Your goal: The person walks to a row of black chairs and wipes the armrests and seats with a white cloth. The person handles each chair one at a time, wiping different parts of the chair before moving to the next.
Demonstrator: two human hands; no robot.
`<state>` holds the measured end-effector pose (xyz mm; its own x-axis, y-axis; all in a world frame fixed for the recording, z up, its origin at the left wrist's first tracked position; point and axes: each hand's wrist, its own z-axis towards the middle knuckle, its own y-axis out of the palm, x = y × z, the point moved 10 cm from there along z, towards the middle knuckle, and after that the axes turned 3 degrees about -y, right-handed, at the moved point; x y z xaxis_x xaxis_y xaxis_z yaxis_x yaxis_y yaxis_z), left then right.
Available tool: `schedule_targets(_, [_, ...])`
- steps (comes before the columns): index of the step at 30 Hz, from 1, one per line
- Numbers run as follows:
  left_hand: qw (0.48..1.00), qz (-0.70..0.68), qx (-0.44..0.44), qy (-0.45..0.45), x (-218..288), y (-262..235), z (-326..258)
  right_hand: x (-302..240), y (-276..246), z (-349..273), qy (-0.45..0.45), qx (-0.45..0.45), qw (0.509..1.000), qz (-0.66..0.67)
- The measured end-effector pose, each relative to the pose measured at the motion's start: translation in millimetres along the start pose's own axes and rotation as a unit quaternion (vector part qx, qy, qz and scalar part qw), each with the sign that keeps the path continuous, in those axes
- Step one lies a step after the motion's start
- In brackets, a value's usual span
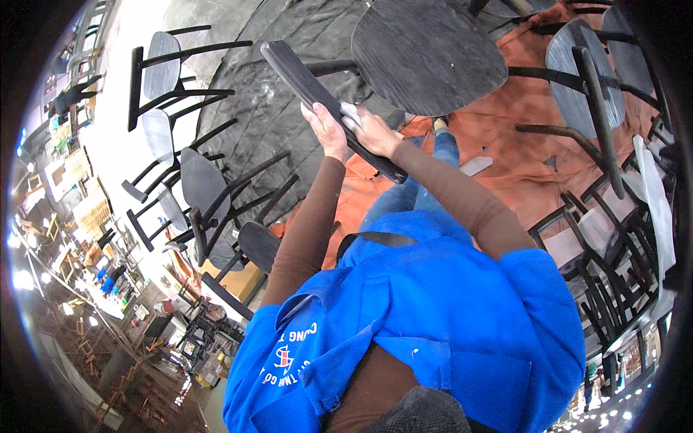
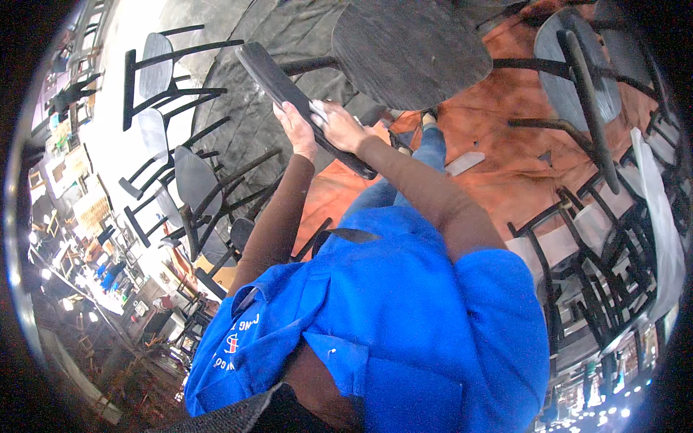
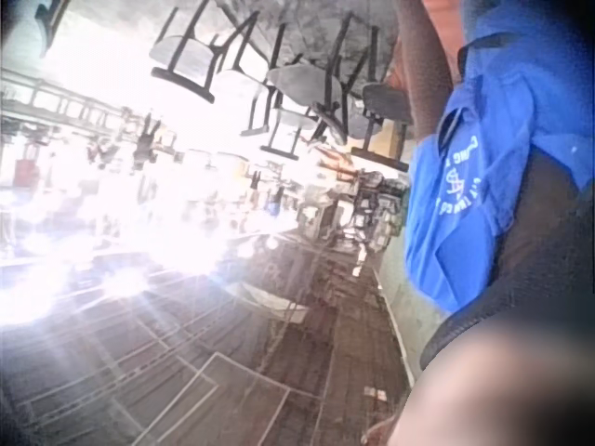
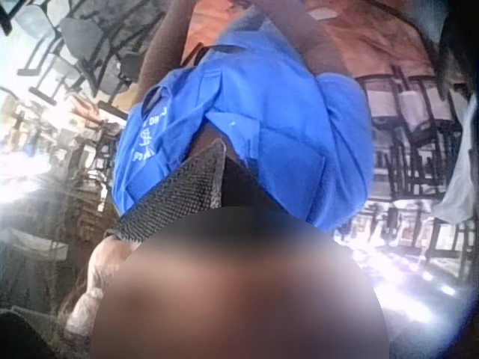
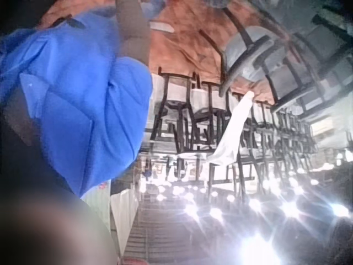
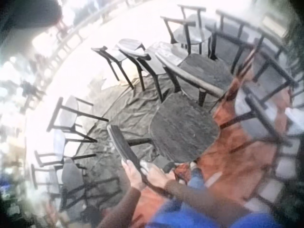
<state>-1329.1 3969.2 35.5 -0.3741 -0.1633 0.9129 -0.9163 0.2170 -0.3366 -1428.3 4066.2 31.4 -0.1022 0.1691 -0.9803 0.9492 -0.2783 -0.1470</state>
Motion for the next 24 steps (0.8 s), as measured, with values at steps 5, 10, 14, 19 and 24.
schedule_targets(5, [0.997,0.01,0.069,-0.043,7,-8,33,57,-11,-118,0.126,-0.125,0.984,-0.025])
schedule_targets(10, [0.985,0.094,0.14,-0.018,22,-14,43,24,7,-51,-0.065,-0.007,0.996,-0.063])
schedule_targets(14, [0.977,0.152,0.148,0.032,32,-15,40,22,26,112,0.017,-0.045,0.998,-0.031])
schedule_targets(19, [0.977,0.157,0.14,0.031,28,-15,42,14,12,92,0.117,-0.101,0.986,0.057])
schedule_targets(24, [0.981,0.137,0.138,0.02,20,-16,44,55,32,55,0.345,-0.107,0.872,0.33])
